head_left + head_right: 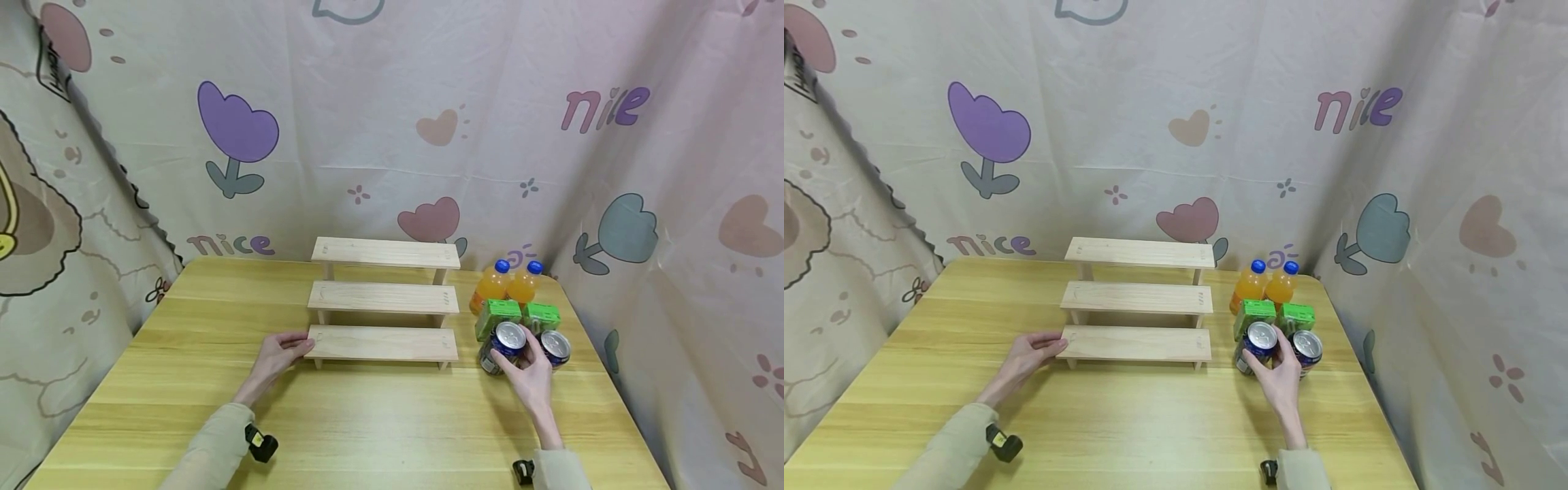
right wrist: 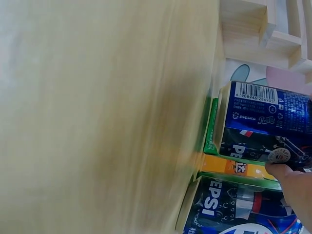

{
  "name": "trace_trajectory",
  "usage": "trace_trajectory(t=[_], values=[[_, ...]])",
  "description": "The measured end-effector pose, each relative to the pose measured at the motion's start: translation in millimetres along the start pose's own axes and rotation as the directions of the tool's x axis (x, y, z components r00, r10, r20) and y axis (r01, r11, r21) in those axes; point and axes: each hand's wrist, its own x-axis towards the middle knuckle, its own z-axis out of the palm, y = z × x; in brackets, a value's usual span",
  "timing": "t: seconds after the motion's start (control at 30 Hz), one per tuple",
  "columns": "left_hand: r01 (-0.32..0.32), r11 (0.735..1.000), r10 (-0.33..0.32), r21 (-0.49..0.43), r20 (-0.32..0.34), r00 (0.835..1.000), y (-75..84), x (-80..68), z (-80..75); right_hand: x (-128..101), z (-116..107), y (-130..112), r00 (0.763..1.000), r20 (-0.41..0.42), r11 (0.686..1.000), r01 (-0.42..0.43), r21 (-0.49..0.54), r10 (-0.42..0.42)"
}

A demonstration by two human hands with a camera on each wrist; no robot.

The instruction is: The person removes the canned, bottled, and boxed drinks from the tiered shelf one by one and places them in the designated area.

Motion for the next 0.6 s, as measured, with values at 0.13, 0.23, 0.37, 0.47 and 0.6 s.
trace_trajectory(t=[0.13,0.23,0.37,0.47,0.6], values=[[0.001,1.000,-0.001,0.002,0.001,1.000,0.1,-0.2,0.0,-0.4,0.0,1.8,1.000,0.003,1.000,-0.010,-0.025,0.010],[0.001,1.000,-0.001,0.001,0.003,1.000,0.1,-0.1,0.1,-0.9,0.3,2.5,1.000,0.007,0.999,-0.012,-0.031,0.012],[-0.002,1.000,0.002,-0.002,0.003,1.000,0.0,0.4,0.2,-1.6,0.6,2.8,1.000,0.012,1.000,-0.010,-0.021,0.010],[-0.004,1.000,0.004,-0.002,0.000,1.000,-0.1,0.6,0.3,-1.7,0.2,3.9,1.000,0.021,1.000,-0.011,-0.009,0.011],[-0.006,1.000,0.006,0.001,-0.001,1.000,-0.3,0.6,0.2,-1.4,-0.2,5.3,0.999,0.030,1.000,-0.015,0.004,0.015]])
